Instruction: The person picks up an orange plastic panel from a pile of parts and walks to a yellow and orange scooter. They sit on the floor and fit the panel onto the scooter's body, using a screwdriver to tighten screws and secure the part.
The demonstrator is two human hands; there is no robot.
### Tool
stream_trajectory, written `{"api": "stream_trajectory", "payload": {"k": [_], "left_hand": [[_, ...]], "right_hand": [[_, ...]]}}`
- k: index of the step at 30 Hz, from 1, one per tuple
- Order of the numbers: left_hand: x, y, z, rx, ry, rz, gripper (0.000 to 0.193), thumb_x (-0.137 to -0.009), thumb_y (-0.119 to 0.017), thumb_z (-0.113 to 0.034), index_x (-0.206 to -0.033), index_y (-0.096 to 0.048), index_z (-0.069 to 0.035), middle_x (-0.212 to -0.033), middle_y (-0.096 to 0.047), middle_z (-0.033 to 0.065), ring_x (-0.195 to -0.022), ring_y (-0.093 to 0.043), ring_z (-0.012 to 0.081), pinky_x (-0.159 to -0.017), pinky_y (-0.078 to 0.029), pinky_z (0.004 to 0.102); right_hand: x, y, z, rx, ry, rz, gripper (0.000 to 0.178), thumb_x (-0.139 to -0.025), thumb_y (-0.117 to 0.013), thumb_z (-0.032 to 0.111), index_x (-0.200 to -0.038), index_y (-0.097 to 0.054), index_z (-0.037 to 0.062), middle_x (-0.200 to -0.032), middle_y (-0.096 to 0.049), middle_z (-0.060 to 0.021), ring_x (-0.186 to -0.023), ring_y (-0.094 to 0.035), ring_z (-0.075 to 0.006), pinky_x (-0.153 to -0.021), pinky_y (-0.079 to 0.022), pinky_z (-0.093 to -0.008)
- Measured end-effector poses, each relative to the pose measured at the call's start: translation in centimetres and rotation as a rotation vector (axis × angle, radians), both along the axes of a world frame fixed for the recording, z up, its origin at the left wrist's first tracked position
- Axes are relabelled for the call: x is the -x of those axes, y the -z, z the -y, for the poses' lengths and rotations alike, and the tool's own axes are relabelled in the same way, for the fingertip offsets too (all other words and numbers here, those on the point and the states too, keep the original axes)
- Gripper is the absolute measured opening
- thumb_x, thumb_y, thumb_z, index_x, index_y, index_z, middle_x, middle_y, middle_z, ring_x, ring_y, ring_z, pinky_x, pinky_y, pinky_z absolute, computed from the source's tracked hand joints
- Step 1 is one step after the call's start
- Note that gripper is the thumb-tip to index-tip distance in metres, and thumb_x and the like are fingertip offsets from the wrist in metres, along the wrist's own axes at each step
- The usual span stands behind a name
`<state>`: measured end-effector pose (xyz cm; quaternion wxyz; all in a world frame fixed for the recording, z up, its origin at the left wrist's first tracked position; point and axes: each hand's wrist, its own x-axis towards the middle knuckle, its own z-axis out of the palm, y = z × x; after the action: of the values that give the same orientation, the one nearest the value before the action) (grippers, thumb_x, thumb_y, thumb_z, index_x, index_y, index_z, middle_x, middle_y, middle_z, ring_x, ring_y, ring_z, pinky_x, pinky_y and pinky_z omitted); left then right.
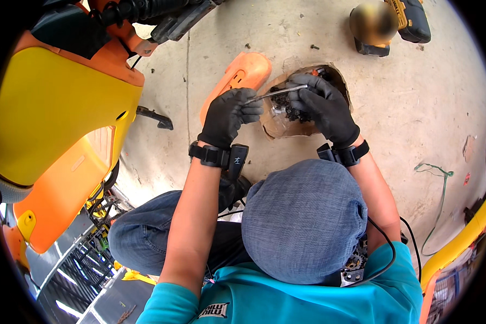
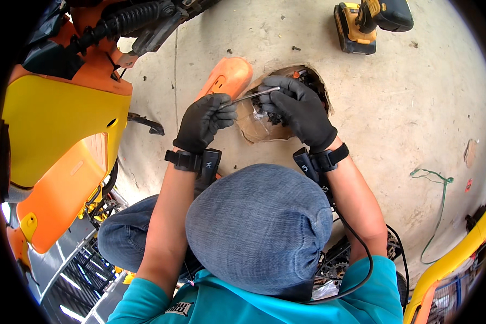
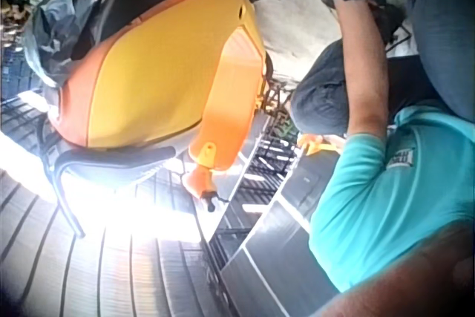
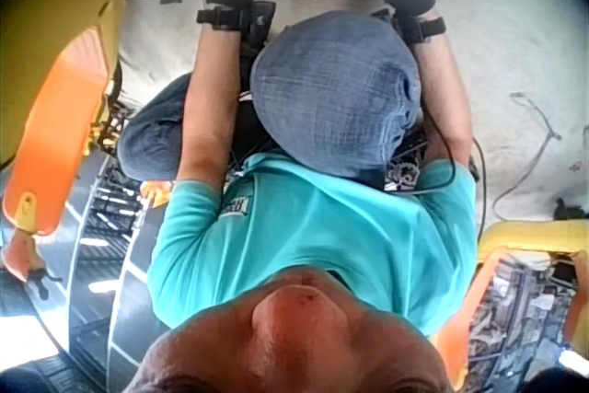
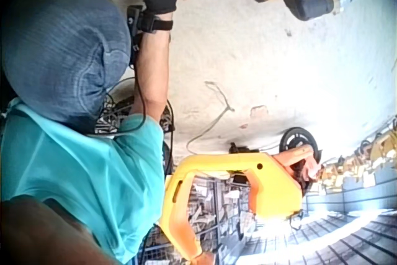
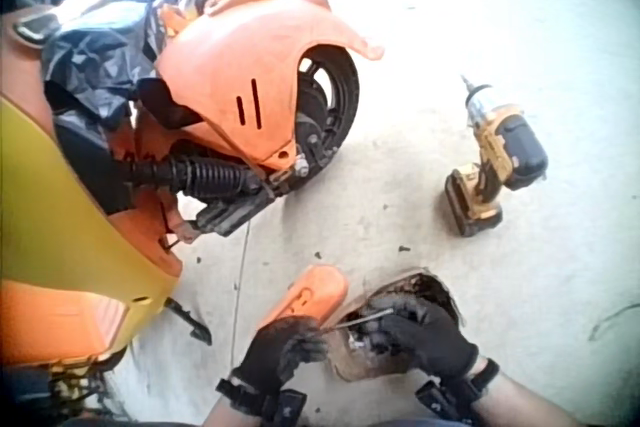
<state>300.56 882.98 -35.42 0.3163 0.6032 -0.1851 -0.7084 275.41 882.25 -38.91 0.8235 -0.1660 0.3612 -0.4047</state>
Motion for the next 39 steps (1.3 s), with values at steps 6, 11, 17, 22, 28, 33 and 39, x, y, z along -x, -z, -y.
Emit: {"api": "stream_trajectory", "payload": {"k": [6,11,17,22,28,33,39], "left_hand": [[1.2,-0.5,0.4,-0.062,0.06,0.052,0.028,-0.099,-0.056,-0.027,-0.106,-0.063,-0.001,-0.088,-0.063,0.0061,-0.076,-0.063,0.0144,-0.068,-0.055,0.0261],[-0.1,0.2,0.3,0.001,0.033,0.214,0.029,-0.098,-0.056,-0.029,-0.105,-0.064,-0.002,-0.085,-0.065,0.0063,-0.072,-0.063,0.0134,-0.066,-0.055,0.0263],[-0.1,1.0,-0.4,-0.029,0.095,0.493,0.025,-0.098,-0.06,-0.026,-0.1,-0.064,-0.001,-0.085,-0.066,0.007,-0.069,-0.062,0.013,-0.065,-0.055,0.0267],[-0.5,2.0,-0.8,-0.017,0.101,0.478,0.027,-0.098,-0.06,-0.027,-0.104,-0.064,-0.001,-0.089,-0.067,0.0066,-0.072,-0.063,0.0128,-0.066,-0.055,0.0265],[-2.6,1.0,0.7,0.008,0.115,0.526,0.026,-0.099,-0.057,-0.024,-0.114,-0.063,-0.003,-0.092,-0.067,0.006,-0.074,-0.065,0.0133,-0.068,-0.055,0.0266],[-3.4,0.9,2.2,0.029,0.129,0.491,0.023,-0.099,-0.056,-0.02,-0.111,-0.064,-0.002,-0.09,-0.068,0.0071,-0.075,-0.066,0.0149,-0.067,-0.056,0.0276],[-1.8,2.6,0.4,-0.194,0.267,0.101,0.026,-0.101,-0.057,-0.028,-0.101,-0.064,-0.003,-0.073,-0.057,-0.0017,-0.057,-0.054,0.0076,-0.051,-0.046,0.0243]], "right_hand": [[0.9,0.9,0.2,0.001,0.06,-0.132,0.025,-0.101,-0.054,0.011,-0.122,-0.059,-0.0009,-0.104,-0.067,-0.006,-0.089,-0.065,-0.0111,-0.08,-0.055,-0.0253],[2.3,0.9,0.5,0.104,0.017,-0.414,0.017,-0.101,-0.057,0.016,-0.109,-0.064,0.0025,-0.088,-0.064,0.0005,-0.074,-0.059,-0.0061,-0.067,-0.052,-0.0232],[1.7,2.3,-0.1,0.381,-0.085,-0.783,0.019,-0.098,-0.058,0.013,-0.11,-0.062,0.0005,-0.08,-0.064,-0.0054,-0.071,-0.062,-0.0107,-0.067,-0.053,-0.0286],[2.5,0.1,-0.3,0.289,0.006,-0.855,0.02,-0.096,-0.058,0.01,-0.113,-0.062,-0.0001,-0.085,-0.069,-0.0064,-0.07,-0.065,-0.0133,-0.062,-0.052,-0.0285],[7.2,-4.1,-0.7,0.154,-0.027,-0.952,0.023,-0.097,-0.056,0.014,-0.117,-0.063,0.0044,-0.086,-0.068,-0.0042,-0.066,-0.059,-0.0076,-0.057,-0.048,-0.0231],[10.1,-2.4,-1.0,0.148,-0.039,-1.171,0.028,-0.097,-0.062,0.02,-0.118,-0.062,0.0033,-0.084,-0.067,-0.0059,-0.065,-0.058,-0.0081,-0.056,-0.047,-0.0255],[8.8,1.0,-1.8,0.421,-0.28,-1.272,0.055,-0.092,-0.069,0.036,-0.132,-0.054,0.0008,-0.118,-0.064,-0.0214,-0.099,-0.066,-0.0312,-0.083,-0.055,-0.0385]]}}
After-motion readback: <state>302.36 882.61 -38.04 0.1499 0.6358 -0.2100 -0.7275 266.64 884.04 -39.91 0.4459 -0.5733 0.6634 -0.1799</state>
